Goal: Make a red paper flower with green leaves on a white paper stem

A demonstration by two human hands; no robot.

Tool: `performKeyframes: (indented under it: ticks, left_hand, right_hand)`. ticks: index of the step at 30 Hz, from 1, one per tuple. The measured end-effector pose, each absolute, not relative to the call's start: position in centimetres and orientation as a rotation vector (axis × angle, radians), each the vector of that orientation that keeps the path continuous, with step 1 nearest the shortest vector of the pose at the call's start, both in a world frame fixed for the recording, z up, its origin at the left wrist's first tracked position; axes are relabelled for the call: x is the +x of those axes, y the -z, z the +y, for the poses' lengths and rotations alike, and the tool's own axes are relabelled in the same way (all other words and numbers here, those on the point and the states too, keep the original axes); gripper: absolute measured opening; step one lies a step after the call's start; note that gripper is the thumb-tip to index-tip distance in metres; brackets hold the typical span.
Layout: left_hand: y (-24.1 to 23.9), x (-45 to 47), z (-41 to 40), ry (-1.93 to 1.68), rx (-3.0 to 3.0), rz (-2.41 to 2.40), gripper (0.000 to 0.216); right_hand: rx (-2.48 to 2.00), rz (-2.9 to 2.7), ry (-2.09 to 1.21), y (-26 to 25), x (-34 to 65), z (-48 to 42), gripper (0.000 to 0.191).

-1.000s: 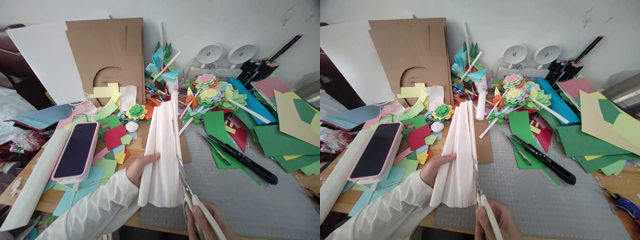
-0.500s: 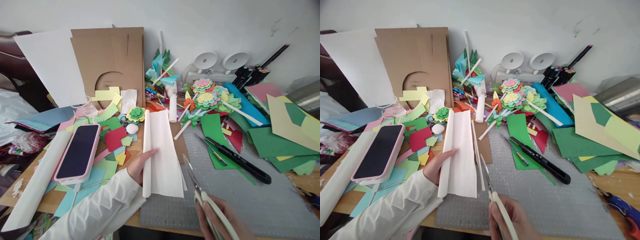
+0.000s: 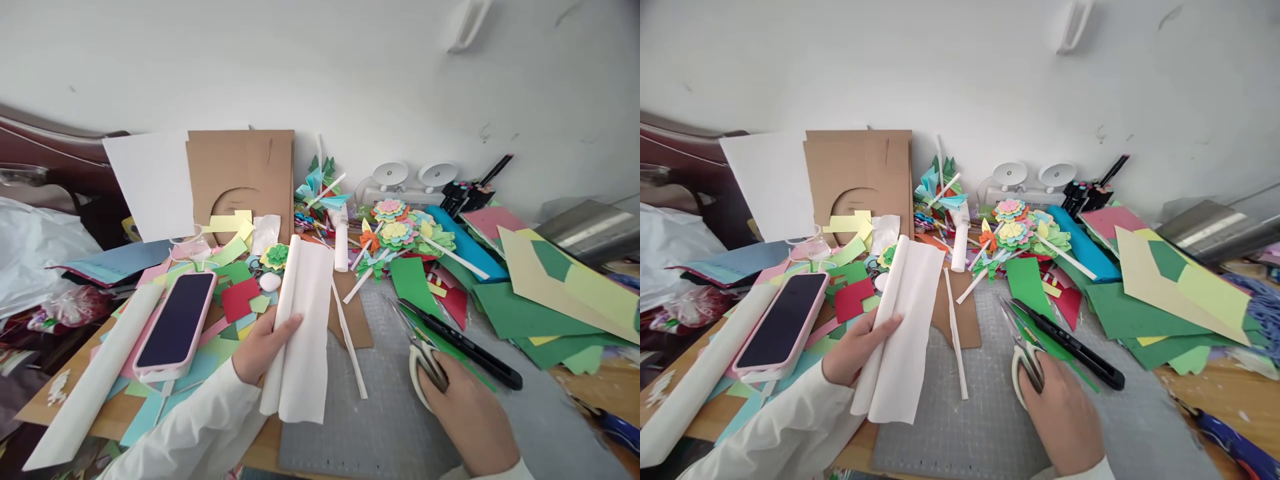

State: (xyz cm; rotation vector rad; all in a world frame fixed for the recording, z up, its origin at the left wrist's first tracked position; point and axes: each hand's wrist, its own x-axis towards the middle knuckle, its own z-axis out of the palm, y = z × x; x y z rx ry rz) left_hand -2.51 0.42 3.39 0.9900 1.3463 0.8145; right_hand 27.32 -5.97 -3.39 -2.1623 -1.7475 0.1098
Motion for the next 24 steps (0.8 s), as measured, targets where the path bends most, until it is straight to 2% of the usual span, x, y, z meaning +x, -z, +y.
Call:
performKeyframes:
  ticks: [7,11,14,18,24]
  left_hand:
    - [-7.4,-4.4,0.8,-0.904,0.876,1.349,0.039]
    - [-8.8,-4.6,2.3,-0.921,0.857,1.111,0.023]
    - [-9.3,-4.1,4.1,-0.994,0.966,1.179,0.016]
    - [-9.2,-2.4,8.0,-0.994,1.194,1.466,0.022]
    - [-6.9,2.0,16.1,-1.022,1.211,1.751,0.032]
  right_hand:
    - [-1.72,-1.835,0.276,5.9,26.1,-6.2,0.046]
    - [-1.641,-1.785,0.276,6.4,25.9,-6.5,0.044]
    - [-1.655,-1.774,0.241,6.5,26.0,-6.6,0.046]
    - [-1.653,-1.753,0.22,6.4,26.1,-6.6,0.046]
    - [-1.653,-1.719,0.251,6.2,26.0,-6.6,0.044]
